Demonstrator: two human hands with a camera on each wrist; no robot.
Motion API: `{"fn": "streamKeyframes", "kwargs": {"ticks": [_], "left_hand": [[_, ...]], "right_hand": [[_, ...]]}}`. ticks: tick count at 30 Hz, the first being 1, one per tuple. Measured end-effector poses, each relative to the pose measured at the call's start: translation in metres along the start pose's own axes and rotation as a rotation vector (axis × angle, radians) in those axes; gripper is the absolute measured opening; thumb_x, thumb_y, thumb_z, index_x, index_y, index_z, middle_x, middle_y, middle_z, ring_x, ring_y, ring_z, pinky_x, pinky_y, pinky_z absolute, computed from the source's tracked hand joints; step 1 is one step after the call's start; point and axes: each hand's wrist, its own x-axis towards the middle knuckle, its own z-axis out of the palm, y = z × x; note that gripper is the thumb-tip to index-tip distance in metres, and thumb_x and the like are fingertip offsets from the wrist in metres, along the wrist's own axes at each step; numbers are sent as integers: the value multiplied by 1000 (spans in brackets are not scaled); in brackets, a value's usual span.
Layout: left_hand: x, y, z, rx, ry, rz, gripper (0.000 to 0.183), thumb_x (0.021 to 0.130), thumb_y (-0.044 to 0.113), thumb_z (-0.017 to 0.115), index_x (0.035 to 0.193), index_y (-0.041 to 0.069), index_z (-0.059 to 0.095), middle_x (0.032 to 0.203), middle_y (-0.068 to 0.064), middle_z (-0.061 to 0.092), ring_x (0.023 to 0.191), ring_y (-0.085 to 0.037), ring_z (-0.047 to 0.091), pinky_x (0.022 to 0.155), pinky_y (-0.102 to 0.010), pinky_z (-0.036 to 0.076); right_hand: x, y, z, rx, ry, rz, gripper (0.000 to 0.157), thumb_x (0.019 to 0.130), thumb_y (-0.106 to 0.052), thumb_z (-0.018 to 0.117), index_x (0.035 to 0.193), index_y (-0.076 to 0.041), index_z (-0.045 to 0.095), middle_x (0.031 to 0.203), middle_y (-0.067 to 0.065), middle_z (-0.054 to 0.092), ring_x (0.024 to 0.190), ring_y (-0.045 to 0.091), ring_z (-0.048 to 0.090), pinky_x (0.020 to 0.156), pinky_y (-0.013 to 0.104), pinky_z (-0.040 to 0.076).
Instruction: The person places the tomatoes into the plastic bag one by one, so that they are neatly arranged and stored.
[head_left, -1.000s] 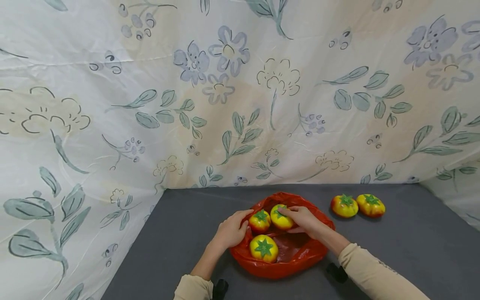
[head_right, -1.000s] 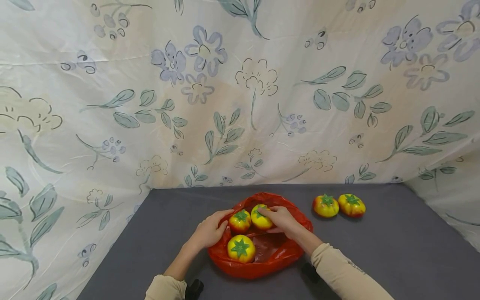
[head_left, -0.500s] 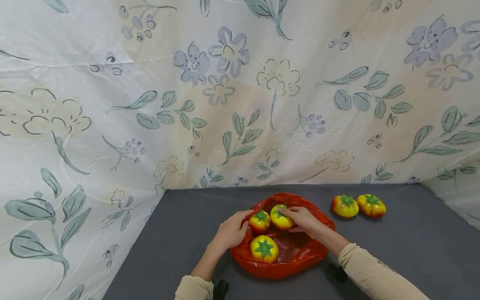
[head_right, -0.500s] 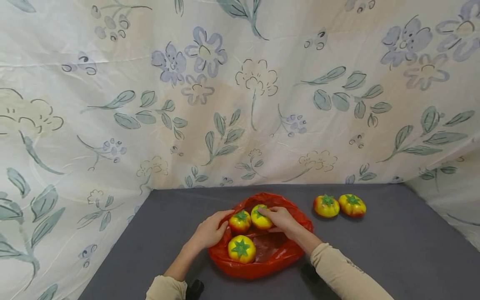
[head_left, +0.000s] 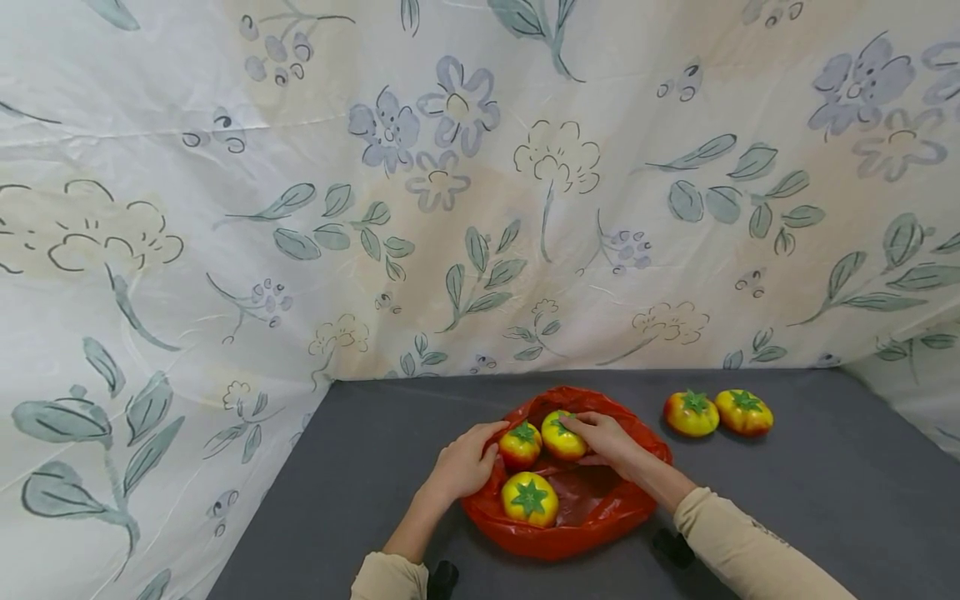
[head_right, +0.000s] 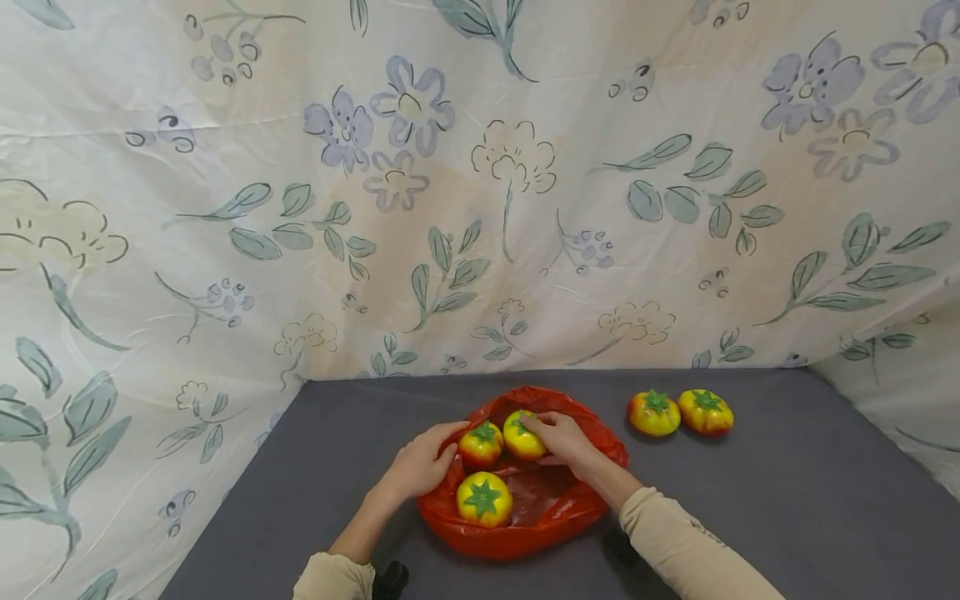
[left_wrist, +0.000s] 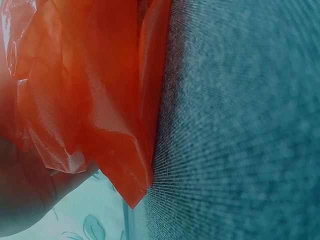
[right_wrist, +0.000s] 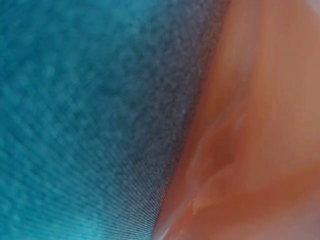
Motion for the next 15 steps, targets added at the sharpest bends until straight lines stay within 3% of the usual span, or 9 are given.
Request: {"fn": "streamKeyframes", "kwargs": {"ticks": [15], "left_hand": [[1, -2, 2, 4, 5, 12, 40, 95, 15, 55, 135, 16, 54, 130, -6, 56, 116, -27, 55, 90, -54, 45]], "right_hand": [[4, 4, -1, -174, 25, -28, 65, 95, -40, 56, 136, 8, 43, 123, 22, 53, 99, 28, 58, 76, 41, 54]]}}
